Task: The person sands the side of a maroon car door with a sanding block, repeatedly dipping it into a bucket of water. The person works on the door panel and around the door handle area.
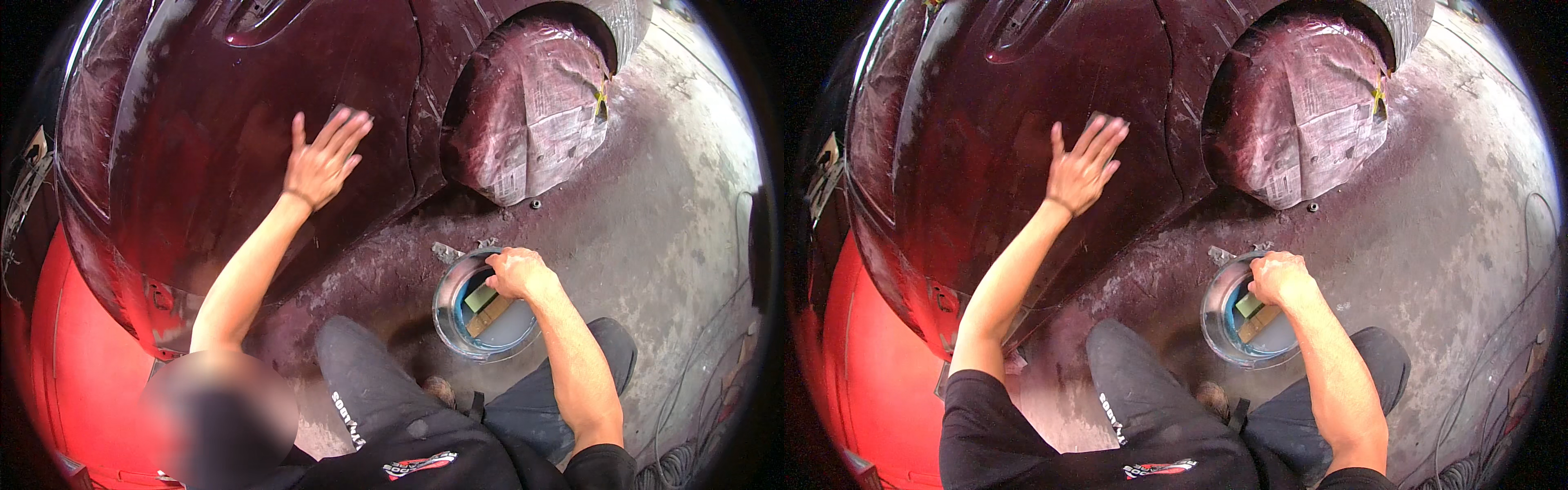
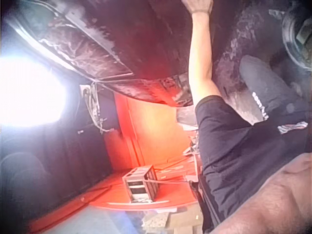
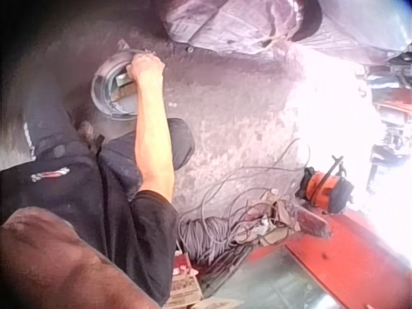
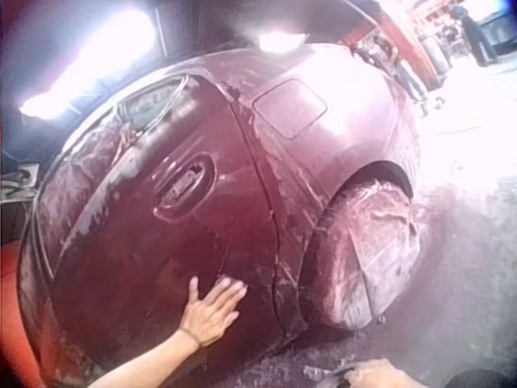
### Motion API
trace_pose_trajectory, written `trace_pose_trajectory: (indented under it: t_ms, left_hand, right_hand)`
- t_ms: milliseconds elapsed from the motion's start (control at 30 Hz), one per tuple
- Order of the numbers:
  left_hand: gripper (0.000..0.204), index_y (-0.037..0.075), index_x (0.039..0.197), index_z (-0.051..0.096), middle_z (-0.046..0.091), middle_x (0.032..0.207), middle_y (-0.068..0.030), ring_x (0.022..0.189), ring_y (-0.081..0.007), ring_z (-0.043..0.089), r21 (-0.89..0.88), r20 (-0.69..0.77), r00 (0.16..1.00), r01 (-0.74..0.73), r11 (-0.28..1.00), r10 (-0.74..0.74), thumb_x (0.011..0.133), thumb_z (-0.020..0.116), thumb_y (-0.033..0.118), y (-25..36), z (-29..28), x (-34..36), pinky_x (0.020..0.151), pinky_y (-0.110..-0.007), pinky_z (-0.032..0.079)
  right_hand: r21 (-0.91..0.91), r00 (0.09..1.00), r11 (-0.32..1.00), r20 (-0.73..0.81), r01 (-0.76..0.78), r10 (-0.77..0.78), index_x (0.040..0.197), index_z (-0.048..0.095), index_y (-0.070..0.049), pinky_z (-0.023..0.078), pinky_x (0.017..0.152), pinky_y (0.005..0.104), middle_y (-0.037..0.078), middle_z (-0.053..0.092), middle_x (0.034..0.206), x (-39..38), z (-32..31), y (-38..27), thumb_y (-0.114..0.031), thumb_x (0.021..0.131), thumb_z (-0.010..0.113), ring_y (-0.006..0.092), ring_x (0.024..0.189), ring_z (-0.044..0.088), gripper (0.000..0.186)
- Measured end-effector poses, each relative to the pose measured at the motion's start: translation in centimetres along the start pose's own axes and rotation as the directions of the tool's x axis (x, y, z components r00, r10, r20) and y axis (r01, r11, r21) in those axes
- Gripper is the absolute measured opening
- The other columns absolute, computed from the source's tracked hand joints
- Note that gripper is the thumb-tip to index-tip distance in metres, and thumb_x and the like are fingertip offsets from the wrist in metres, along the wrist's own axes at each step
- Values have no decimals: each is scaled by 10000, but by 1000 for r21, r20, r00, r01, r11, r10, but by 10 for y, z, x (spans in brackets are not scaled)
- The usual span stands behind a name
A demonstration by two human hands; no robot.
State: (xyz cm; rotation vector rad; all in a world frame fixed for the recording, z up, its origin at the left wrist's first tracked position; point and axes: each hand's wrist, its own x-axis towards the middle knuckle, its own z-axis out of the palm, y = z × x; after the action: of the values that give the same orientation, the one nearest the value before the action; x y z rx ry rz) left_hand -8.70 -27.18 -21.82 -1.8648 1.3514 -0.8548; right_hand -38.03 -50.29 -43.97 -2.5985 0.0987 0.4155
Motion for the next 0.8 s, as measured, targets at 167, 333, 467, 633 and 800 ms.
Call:
trace_pose_trajectory:
  t_ms: [167,333,467,633,800]
  left_hand:
    - [668,295,1797,390,339,1875,110,1759,-168,214,0,-212,977,40,999,-39,1168,552,453,35,-33,112,1351,-781,-22]
    - [726,353,1817,328,223,1914,120,1779,-160,127,44,30,999,-32,999,30,1147,578,476,15,13,-7,1353,-793,-63]
    - [717,366,1817,323,236,1909,135,1772,-139,159,-67,-1,998,-66,996,66,1152,569,475,17,20,-10,1351,-787,-95]
    - [649,331,1817,329,289,1895,112,1758,-169,210,16,-346,903,278,960,-256,1200,447,490,3,-53,152,1275,-898,6]
    - [722,307,1848,232,118,1942,68,1793,-225,67,-272,-115,956,230,934,-269,1185,447,497,79,9,81,1302,-860,-75]
  right_hand:
    - [11,1000,1000,-18,10,-10,1339,805,-94,622,1076,520,205,813,1321,6,14,3,-455,1051,754,390,1282,769,464]
    - [26,995,998,-78,57,-55,1324,807,-86,624,1069,529,211,816,1285,-5,12,-2,-426,1038,759,397,1260,774,447]
    - [24,997,998,-68,50,-48,1328,802,-85,623,1072,524,221,806,1300,-8,10,3,-408,1026,764,393,1274,765,444]
    - [30,992,999,-118,36,-33,1304,807,-88,632,1048,525,217,815,1261,-8,12,4,-410,1025,765,398,1244,776,428]
    - [29,969,988,-202,152,-143,1293,804,-69,620,1062,537,219,816,1256,-13,8,-8,-395,1021,758,398,1226,781,428]
